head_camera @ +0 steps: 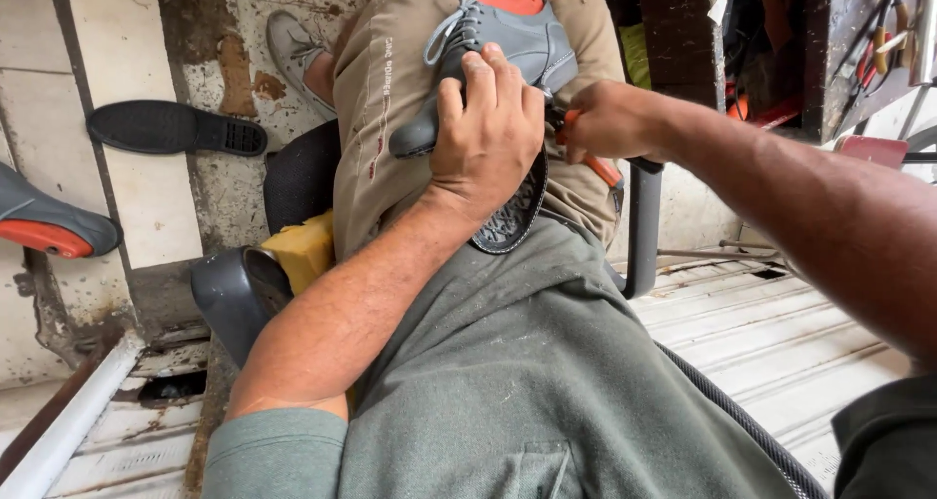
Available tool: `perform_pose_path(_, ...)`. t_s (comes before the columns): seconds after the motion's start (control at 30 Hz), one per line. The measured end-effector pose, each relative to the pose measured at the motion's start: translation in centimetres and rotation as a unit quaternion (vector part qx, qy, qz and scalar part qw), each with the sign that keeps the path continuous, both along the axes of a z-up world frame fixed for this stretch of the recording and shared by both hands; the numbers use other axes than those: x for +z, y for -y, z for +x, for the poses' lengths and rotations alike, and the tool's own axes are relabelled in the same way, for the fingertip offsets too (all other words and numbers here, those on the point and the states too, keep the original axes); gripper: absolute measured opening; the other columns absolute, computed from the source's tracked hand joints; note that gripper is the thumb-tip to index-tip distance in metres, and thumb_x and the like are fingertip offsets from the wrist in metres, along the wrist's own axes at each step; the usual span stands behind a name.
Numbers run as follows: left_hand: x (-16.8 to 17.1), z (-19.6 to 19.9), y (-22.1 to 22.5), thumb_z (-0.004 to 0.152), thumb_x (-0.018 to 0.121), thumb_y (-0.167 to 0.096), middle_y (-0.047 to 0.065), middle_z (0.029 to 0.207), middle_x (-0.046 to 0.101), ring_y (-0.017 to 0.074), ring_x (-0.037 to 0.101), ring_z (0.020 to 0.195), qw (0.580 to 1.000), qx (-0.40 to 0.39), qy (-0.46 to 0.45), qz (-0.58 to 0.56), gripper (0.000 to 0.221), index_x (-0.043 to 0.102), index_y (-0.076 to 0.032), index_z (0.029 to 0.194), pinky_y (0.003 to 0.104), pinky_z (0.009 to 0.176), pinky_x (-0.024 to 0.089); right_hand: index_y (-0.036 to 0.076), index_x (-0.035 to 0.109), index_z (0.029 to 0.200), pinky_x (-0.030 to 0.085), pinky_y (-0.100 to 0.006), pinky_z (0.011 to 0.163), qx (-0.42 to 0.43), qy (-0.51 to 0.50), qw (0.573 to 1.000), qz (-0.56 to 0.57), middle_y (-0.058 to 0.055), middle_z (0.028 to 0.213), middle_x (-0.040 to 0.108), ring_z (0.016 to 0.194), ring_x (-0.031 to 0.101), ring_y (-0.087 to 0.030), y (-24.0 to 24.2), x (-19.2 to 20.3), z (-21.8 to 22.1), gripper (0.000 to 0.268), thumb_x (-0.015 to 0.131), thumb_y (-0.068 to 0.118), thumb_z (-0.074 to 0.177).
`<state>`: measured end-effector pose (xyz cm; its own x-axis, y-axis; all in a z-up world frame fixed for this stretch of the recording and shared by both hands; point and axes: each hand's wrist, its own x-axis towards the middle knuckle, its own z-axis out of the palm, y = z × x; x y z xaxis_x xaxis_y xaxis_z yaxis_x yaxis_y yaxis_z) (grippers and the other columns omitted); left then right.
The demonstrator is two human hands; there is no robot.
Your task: Using a screwdriver and pliers to pry and pull the sole off a shoe as part of a repair process.
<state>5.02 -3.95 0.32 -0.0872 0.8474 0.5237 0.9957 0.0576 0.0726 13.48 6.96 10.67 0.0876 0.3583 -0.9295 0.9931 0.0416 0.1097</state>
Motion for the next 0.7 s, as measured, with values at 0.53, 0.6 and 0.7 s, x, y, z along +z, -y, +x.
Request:
perform_pose_path(0.53, 1.2, -2.7, -1.5, 0.088, 0.058, -0.047, 0.028, 0.127, 0.059, 0.0369, 0.061, 0.099, 0.988, -0.046, -0.033, -0.147, 0.051, 0.060, -0.009, 0.123, 0.045, 0.073, 0.046, 0.009, 0.049, 0.122, 0.041, -0.039, 0.054, -0.031, -0.078, 0.993, 0.078, -0.013, 0.077, 0.059, 0.065, 0.051, -0.024, 2.4, -1.8, 5.1, 0.043, 0.048, 0.000, 0.080)
perform_pose_path(0.6, 1.0, -3.4, -3.0, 0.084, 0.064, -0.077, 0.026, 0.130, 0.057, 0.0341, 0.062, 0.094, 0.973, -0.027, -0.008, -0.230, 0.079, 0.055, -0.015, 0.131, 0.045, 0.069, 0.048, 0.010, 0.048, 0.096, 0.046, -0.044, 0.067, 0.023, -0.082, 0.991, 0.106, -0.013, 0.084, 0.062, 0.078, 0.057, -0.029, 2.2, -4.3, 7.2, 0.018, 0.048, 0.006, 0.078)
perform_pose_path(0.7, -1.4, -3.5, -5.6, 0.091, 0.046, -0.096, 0.009, 0.093, 0.064, 0.0238, 0.062, 0.076, 0.976, 0.031, -0.005, -0.213, 0.094, 0.060, -0.009, 0.122, 0.040, 0.060, 0.045, 0.006, 0.046, 0.098, 0.046, -0.050, 0.073, 0.103, -0.185, 0.961, 0.177, -0.020, 0.095, 0.069, 0.086, 0.060, -0.043, 2.0, -7.1, 10.0, 0.022, 0.049, 0.008, 0.076)
